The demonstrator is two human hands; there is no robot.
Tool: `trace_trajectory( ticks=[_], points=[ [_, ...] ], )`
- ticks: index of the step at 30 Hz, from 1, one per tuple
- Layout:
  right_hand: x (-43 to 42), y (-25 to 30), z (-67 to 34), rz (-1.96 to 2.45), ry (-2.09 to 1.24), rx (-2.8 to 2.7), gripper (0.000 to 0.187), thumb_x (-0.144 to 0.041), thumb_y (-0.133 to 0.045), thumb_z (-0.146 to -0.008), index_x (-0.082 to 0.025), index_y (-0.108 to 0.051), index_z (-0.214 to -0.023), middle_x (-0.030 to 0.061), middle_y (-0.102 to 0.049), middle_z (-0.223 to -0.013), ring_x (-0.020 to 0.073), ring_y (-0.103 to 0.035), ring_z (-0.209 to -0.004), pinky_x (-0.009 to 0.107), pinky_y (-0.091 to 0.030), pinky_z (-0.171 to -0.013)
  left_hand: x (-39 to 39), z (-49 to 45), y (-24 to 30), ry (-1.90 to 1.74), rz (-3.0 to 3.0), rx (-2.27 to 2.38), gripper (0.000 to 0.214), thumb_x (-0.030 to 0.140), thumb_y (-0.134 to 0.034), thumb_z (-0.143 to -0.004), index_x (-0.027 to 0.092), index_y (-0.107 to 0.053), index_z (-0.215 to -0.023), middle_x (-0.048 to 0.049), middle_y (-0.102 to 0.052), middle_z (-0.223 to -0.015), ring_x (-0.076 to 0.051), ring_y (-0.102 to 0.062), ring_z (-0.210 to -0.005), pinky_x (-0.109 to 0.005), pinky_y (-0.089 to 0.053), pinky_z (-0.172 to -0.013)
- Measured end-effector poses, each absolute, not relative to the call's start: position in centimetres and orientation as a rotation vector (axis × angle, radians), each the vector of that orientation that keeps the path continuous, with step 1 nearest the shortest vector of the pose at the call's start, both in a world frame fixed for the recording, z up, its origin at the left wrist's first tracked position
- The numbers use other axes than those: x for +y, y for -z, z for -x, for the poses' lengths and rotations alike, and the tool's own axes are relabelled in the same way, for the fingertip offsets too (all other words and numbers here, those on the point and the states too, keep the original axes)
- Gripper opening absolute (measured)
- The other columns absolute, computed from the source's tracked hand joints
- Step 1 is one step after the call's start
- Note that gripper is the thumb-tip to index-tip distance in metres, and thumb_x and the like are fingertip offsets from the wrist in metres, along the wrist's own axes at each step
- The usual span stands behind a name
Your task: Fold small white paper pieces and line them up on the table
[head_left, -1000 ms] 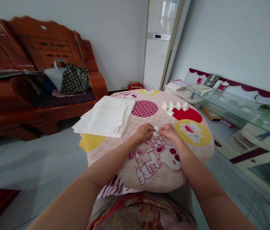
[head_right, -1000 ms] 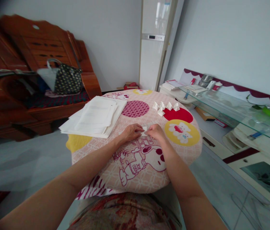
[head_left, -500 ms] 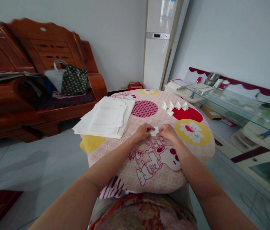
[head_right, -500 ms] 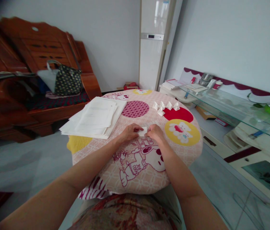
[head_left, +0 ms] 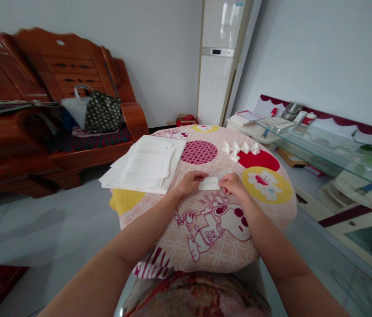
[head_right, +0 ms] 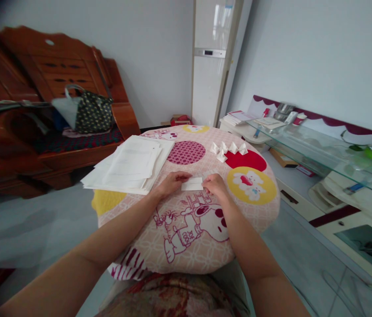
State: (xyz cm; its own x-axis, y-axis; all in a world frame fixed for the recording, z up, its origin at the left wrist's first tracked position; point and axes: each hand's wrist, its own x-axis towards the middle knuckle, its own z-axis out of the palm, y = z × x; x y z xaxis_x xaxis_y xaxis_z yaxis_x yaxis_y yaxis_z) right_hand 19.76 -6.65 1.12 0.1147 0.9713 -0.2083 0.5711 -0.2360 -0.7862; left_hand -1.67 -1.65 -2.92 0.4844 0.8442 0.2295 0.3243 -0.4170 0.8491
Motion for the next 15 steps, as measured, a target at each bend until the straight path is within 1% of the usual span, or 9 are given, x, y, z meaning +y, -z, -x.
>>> trace_trajectory(
  ticks=[3,6,10,12,14,15],
  points=[
    [-6.7,-0.8,-19.8,1.809,-1.01,-1.444,0.013,-0.015,-0.061,-0.079,-0.016,-0.065,-0.067,-0.004,-0.054,-0.042,0.0089,-0.044,-0.035,0.02,-0.031,-0.039,-1.8,1.8,2.5,-0.856,-2.163,1.035,0.051,0.01,-0.063,-0.075,0.016,-0.069,-0.126,-0.012,-0.067,-0.133,-0.024,-0.064,-0.119,-0.043,-0.052,-0.106],
    [-6.8,-0.7,-19.6,1.731,-1.053,-1.394,0.013,-0.018,-0.061,-0.078,-0.016,-0.063,-0.065,-0.0037,-0.055,-0.043,0.0089,-0.046,-0.037,0.019,-0.033,-0.039,-2.2,1.7,2.2,-0.798,-2.328,1.009,0.056,0.014,-0.072,-0.074,0.018,-0.066,-0.13,-0.0119,-0.064,-0.139,-0.027,-0.06,-0.127,-0.047,-0.046,-0.112],
    [-7.0,-0.9,-19.5,1.687,-1.081,-1.366,0.006,-0.02,-0.064,-0.073,-0.016,-0.065,-0.069,-0.0034,-0.056,-0.045,0.0093,-0.047,-0.039,0.019,-0.034,-0.041,-2.6,1.4,2.1,-0.736,-2.402,0.995,0.061,0.018,-0.073,-0.077,0.017,-0.059,-0.137,-0.0135,-0.06,-0.143,-0.028,-0.056,-0.132,-0.048,-0.043,-0.116],
    [-7.0,-1.0,-19.4,1.666,-1.083,-1.376,0.006,-0.023,-0.066,-0.071,-0.017,-0.065,-0.069,-0.0032,-0.056,-0.047,0.0096,-0.048,-0.041,0.02,-0.034,-0.042,-2.7,1.4,1.8,-0.747,-2.405,1.013,0.063,0.018,-0.072,-0.078,0.018,-0.057,-0.139,-0.0126,-0.06,-0.143,-0.028,-0.055,-0.132,-0.048,-0.042,-0.116],
    [-7.1,-1.1,-19.3,1.603,-1.072,-1.4,0.009,-0.027,-0.067,-0.07,-0.017,-0.065,-0.069,-0.0034,-0.056,-0.048,0.0099,-0.048,-0.043,0.02,-0.034,-0.043,-2.8,1.4,1.5,-0.773,-2.402,1.034,0.059,0.016,-0.069,-0.079,0.02,-0.058,-0.137,-0.0105,-0.064,-0.138,-0.027,-0.058,-0.127,-0.046,-0.044,-0.113],
    [-7.2,-1.2,-19.2,1.56,-1.063,-1.422,0.012,-0.029,-0.068,-0.07,-0.018,-0.065,-0.069,-0.0034,-0.055,-0.049,0.0101,-0.048,-0.044,0.021,-0.034,-0.043,-2.9,1.5,1.3,-0.789,-2.398,1.045,0.053,0.015,-0.067,-0.08,0.02,-0.061,-0.132,-0.0096,-0.067,-0.132,-0.026,-0.06,-0.123,-0.045,-0.046,-0.111]
  ],
)
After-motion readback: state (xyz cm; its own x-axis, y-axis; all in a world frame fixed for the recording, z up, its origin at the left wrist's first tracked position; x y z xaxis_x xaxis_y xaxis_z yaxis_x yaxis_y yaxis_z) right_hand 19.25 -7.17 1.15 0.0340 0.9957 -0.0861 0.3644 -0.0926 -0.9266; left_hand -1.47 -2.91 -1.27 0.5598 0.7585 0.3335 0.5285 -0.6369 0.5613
